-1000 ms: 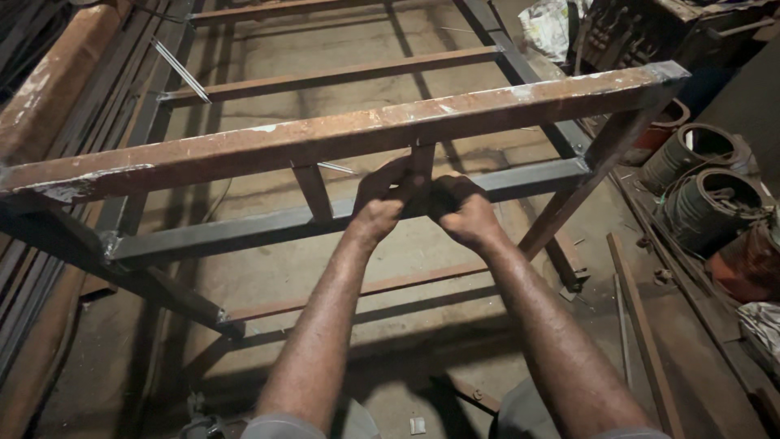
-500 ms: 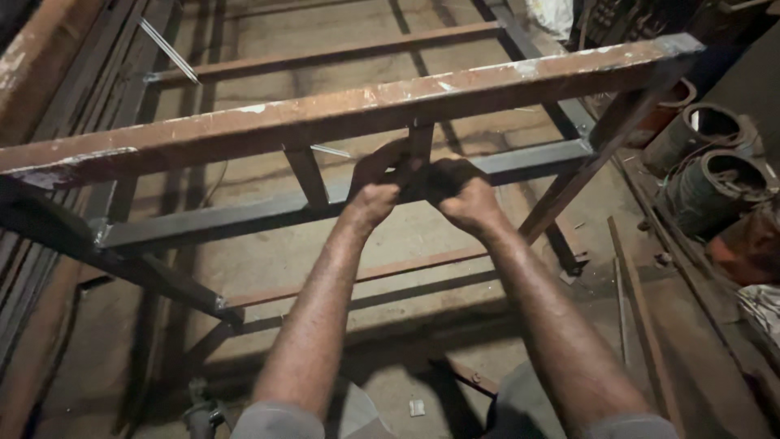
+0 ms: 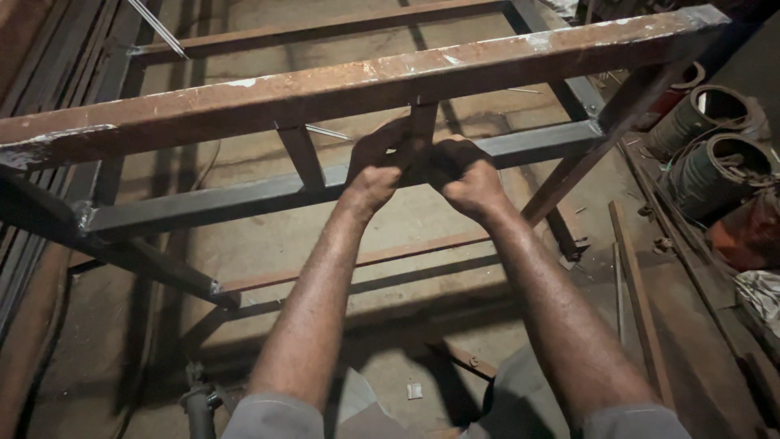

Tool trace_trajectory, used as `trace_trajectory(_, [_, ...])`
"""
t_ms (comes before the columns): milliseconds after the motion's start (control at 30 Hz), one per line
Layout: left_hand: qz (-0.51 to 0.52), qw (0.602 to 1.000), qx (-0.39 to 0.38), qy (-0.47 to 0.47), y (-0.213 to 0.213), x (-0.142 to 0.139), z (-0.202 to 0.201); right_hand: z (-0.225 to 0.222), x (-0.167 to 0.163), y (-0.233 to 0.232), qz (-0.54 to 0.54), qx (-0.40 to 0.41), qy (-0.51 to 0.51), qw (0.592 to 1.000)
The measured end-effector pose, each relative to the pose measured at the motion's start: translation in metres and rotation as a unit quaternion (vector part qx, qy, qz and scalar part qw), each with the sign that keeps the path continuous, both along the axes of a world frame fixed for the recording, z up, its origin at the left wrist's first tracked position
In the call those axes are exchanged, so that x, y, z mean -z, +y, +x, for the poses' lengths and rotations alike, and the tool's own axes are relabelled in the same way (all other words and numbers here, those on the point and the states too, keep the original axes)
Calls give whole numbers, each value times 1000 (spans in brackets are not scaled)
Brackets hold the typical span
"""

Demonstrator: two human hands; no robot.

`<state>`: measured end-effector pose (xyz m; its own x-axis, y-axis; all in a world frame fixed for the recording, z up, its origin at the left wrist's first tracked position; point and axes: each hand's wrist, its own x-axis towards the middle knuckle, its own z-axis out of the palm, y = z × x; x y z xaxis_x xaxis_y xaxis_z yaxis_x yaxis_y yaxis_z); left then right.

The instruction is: The person fits a small square metal tube block into the crossbar of a welded steel frame, taps it into position using a wooden stick, and holds it in place. They then use a welding torch to weld the block to the frame, with sparks visible as the weld is made.

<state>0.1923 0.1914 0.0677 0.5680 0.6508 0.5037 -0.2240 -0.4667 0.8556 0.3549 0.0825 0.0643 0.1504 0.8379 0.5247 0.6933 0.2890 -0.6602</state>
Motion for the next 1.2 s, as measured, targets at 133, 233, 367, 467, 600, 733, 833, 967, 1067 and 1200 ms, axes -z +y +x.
trace_trajectory(133, [-21,1000,8,-8,-2,-3,0,1,-1,1,0,2,-17,1000])
trace_trajectory(233, [-26,1000,4,-4,-3,-3,-1,-1,-4,0,3,9,-34,999])
trace_trajectory(367, [-31,1000,0,4,-1,0,0,-6,-11,-3,-15,1,6,1000])
trace_trajectory(467, [-17,1000,0,-2,3,5,3,-5,-6,-5,-14,-8,96,995])
trace_trajectory(600, [-47,997,36,-50,7,15,3,-6,48,-16,41,43,277,959])
trace_trajectory(733, [-49,994,63,-70,8,18,4,-56,155,-49,-56,91,295,949])
trace_trajectory(833, [-71,996,38,-40,6,17,4,-125,219,-103,-282,-31,242,928])
trace_trajectory(967, [-69,992,74,-79,4,15,10,-174,223,-145,-342,-95,259,898])
trace_trajectory(1067, [-48,997,37,-45,3,15,14,-149,168,-125,-191,-1,148,970])
trace_trajectory(1200, [-63,989,98,-95,4,14,14,-55,57,-78,145,139,-80,976])
